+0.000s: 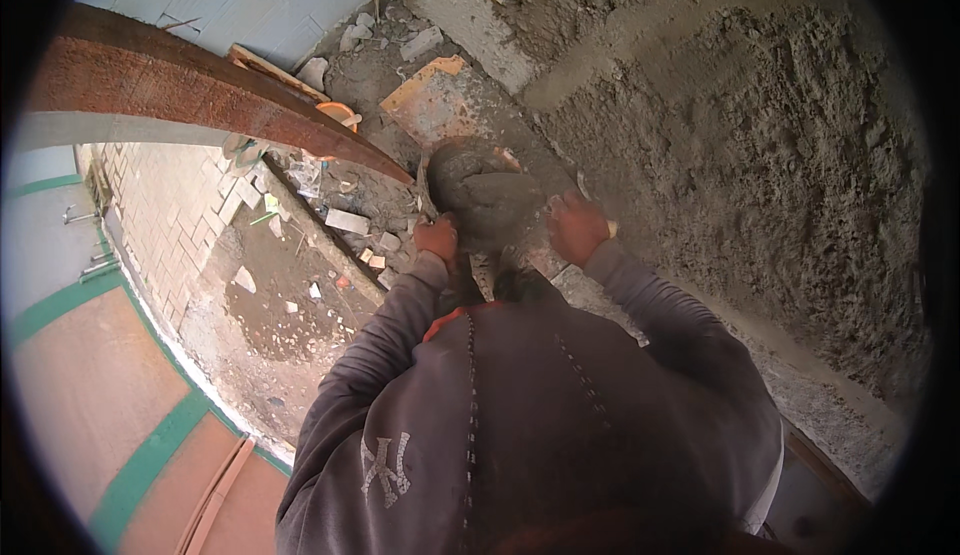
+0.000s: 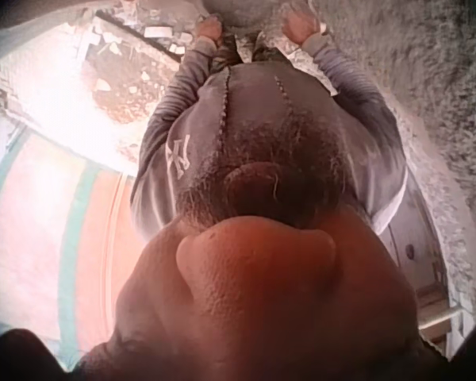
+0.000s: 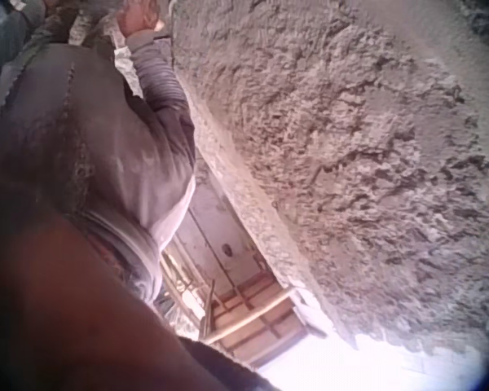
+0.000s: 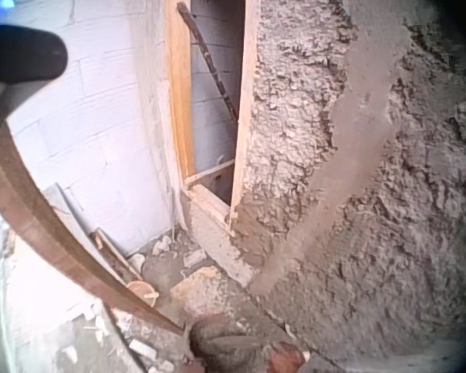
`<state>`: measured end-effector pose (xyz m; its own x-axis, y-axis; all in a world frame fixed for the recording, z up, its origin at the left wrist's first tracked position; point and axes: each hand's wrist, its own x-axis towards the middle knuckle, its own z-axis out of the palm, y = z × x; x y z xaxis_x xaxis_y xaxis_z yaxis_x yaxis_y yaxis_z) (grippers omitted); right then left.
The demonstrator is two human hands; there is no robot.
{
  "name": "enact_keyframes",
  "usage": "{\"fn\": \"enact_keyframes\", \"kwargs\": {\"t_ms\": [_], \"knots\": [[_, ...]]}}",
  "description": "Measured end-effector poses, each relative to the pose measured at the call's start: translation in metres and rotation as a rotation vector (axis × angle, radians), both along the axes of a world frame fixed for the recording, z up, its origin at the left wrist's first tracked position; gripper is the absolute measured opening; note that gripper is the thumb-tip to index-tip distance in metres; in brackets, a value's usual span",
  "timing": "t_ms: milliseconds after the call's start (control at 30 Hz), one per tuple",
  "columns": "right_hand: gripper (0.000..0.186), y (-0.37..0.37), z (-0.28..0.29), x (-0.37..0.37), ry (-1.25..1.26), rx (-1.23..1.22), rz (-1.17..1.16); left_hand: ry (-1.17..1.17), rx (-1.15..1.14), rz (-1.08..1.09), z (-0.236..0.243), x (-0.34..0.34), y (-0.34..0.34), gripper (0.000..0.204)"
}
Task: The person applies wet concrete to a wall using a trowel. They scoop the mixture from a bucket and spread it onto the rough surface of the wall.
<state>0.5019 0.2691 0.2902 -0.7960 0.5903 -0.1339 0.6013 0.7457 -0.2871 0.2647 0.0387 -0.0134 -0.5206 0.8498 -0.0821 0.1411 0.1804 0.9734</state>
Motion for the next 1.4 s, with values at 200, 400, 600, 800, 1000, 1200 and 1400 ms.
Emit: {"fn": "enact_keyframes", "kwargs": {"t_ms": [200,400,600,800,1000,1200,1400], "knots": [[0.029,0.05,0.051,-0.033,-0.161,-0.048,-0.079,-0.545,-0.291,0.483,0.269,0.008,0.079,0.026],[0.035,0.049,-0.078,-0.064,-0.221,-0.527,-0.019,-0.561,-0.218,0.381,0.272,-0.002,0.088,0.027],[0.056,0.035,-0.067,-0.032,-0.041,-0.929,-0.222,-0.669,-0.251,0.392,0.213,-0.028,0.063,0.027],[0.052,0.08,-0.047,-0.077,0.045,-0.897,-0.2,-1.146,-0.073,0.542,0.106,-0.033,0.022,0.027],[0.033,0.198,-0.005,-0.126,0.038,-1.435,-0.446,-0.923,-0.325,0.541,0.156,-0.052,0.024,0.043],[0.031,0.308,0.021,-0.168,0.283,-0.887,-0.678,-0.583,-0.388,0.455,0.172,-0.055,0.019,0.048],[0.034,0.279,0.027,-0.171,0.31,-0.796,-0.632,-0.359,-0.552,0.368,0.139,-0.047,-0.004,0.044]]}}
